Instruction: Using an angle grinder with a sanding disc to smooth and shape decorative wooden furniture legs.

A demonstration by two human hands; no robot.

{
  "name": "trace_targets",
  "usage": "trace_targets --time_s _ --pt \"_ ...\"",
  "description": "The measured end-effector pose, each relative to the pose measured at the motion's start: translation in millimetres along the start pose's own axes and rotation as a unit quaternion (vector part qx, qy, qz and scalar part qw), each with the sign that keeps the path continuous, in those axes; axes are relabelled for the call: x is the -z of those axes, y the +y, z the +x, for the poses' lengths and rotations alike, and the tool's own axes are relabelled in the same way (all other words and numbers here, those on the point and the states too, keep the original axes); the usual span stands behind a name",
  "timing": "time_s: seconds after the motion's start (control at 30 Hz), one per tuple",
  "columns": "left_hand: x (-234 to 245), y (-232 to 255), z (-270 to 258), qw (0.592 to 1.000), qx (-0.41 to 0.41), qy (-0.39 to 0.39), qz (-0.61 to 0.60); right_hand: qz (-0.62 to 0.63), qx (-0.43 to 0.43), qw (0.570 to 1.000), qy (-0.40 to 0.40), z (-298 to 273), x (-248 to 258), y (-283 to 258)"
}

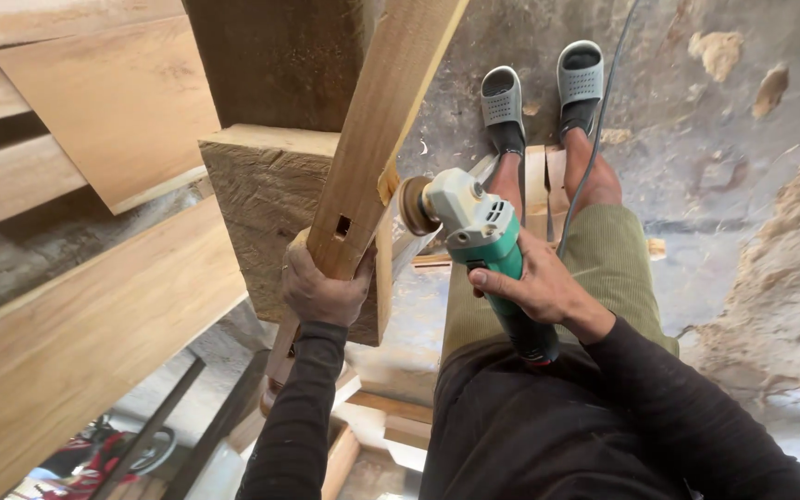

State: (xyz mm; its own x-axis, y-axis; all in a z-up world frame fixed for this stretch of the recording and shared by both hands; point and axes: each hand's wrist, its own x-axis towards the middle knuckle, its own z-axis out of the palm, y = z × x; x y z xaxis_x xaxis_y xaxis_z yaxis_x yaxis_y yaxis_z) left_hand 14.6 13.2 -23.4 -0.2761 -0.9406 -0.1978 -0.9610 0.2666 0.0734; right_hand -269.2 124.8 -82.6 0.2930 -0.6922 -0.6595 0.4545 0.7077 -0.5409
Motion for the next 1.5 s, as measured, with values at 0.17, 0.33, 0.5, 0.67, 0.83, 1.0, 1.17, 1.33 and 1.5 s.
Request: trace_targets --time_s 0.17,0.33,0.5,0.67,0.83,1.0,1.17,1.33,1.5 --pt "0 4 -1 0.999 0.038 -0.014 0.008 -0.001 0.042 0.999 -0.014 2 -11 7" --pt "1 4 2 1.000 0.000 0.006 0.001 0.018 0.039 0.999 -0.011 9 -15 14" --pt "-4 -4 -5 0.998 0.053 -0.031 -0.001 0.041 0.058 0.997 -0.031 13 -19 15" --pt "-6 -7 -5 0.999 0.030 -0.027 0.020 0.058 0.035 0.998 -0.014 24 -14 23" --pt "-7 -7 -5 0.999 0.022 -0.032 0.011 0.056 -0.018 0.998 0.007 33 -7 41" --pt "-9 -9 -4 0.999 0.013 -0.033 0.008 0.175 -0.004 0.984 -0.029 28 -12 37" --pt "-10 -12 -5 0.998 0.039 -0.051 0.002 0.152 -0.011 0.987 -0.039 27 -14 33" --pt "-7 -6 -4 0.998 0.035 -0.046 0.004 0.180 -0.019 0.983 -0.035 39 -6 48" --pt "-8 -7 -5 0.998 0.033 -0.043 0.013 0.210 -0.051 0.976 -0.039 41 -6 47"
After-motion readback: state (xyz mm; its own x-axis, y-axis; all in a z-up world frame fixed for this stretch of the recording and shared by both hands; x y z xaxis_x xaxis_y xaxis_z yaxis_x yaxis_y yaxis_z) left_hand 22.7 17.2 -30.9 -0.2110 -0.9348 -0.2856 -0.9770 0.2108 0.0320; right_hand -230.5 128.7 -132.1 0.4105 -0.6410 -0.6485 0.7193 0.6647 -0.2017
